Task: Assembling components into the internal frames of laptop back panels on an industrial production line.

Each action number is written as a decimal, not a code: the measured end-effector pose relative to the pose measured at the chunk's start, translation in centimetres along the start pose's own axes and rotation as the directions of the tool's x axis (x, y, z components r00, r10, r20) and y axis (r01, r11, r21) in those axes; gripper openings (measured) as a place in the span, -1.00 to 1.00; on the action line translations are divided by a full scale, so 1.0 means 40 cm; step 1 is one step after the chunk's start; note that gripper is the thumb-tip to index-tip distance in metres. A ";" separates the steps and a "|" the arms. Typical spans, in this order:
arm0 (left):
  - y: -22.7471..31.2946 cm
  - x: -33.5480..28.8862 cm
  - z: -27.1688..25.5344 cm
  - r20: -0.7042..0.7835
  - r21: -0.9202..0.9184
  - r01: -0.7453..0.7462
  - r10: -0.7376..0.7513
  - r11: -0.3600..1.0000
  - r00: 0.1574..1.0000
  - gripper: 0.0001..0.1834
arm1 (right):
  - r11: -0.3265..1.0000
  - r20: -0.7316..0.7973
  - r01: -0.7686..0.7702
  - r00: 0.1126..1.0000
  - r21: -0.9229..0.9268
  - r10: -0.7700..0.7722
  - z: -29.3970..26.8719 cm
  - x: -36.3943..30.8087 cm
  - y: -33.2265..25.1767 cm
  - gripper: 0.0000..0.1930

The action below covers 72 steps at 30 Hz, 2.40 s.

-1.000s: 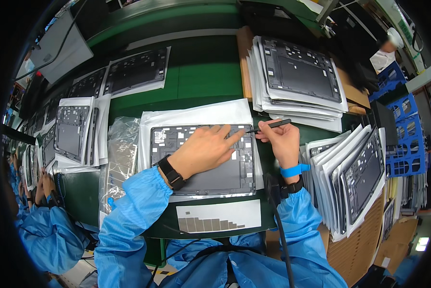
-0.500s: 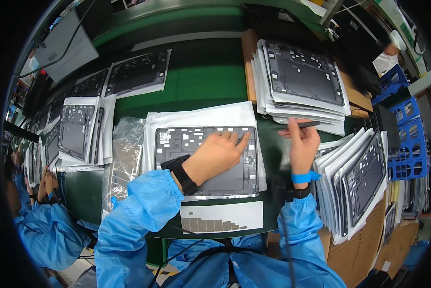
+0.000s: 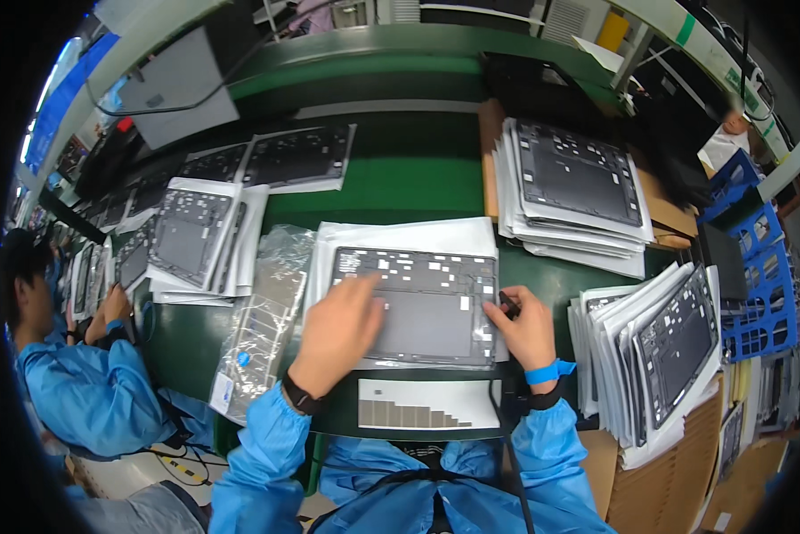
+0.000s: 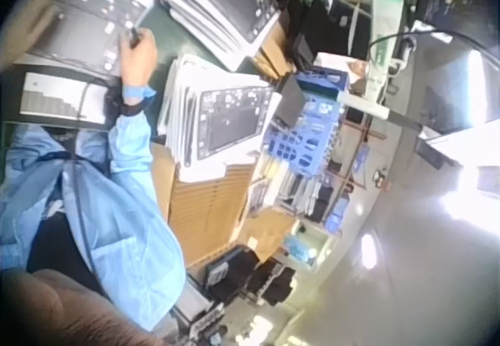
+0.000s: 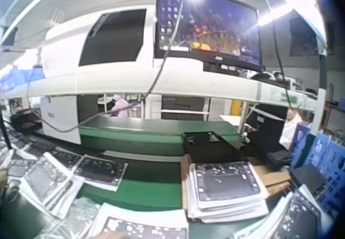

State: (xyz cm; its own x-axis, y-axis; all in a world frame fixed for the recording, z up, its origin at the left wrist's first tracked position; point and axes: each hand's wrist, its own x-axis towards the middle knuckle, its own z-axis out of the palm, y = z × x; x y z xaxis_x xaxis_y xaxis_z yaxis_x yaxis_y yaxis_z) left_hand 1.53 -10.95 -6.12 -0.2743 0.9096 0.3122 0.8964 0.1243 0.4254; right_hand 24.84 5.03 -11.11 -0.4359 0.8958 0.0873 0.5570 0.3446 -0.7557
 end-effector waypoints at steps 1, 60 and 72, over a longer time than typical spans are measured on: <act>-0.051 -0.036 -0.020 -0.077 0.024 0.164 -0.161 0.986 0.984 -0.59 | 0.999 -0.011 -0.001 1.000 0.041 0.001 0.010 0.003 0.007 -0.64; -0.328 0.558 0.132 0.402 0.200 -0.536 0.430 0.820 0.808 -0.65 | 0.884 -0.435 0.128 0.896 0.449 0.092 -0.024 -0.068 0.044 -0.63; 0.083 -0.220 -0.247 0.341 -0.032 -0.207 0.206 0.978 0.917 -0.48 | 0.630 0.301 -0.374 0.927 0.681 0.225 -0.065 -0.349 -0.045 -0.88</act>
State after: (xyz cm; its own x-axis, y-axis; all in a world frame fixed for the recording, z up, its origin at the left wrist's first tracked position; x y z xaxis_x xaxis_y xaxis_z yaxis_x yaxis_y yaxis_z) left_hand 3.49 -22.45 0.95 0.0515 0.9951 0.0843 0.9221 -0.0798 0.3787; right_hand 31.76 -7.35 -9.27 -0.4913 0.8234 -0.2841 0.0321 -0.3089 -0.9506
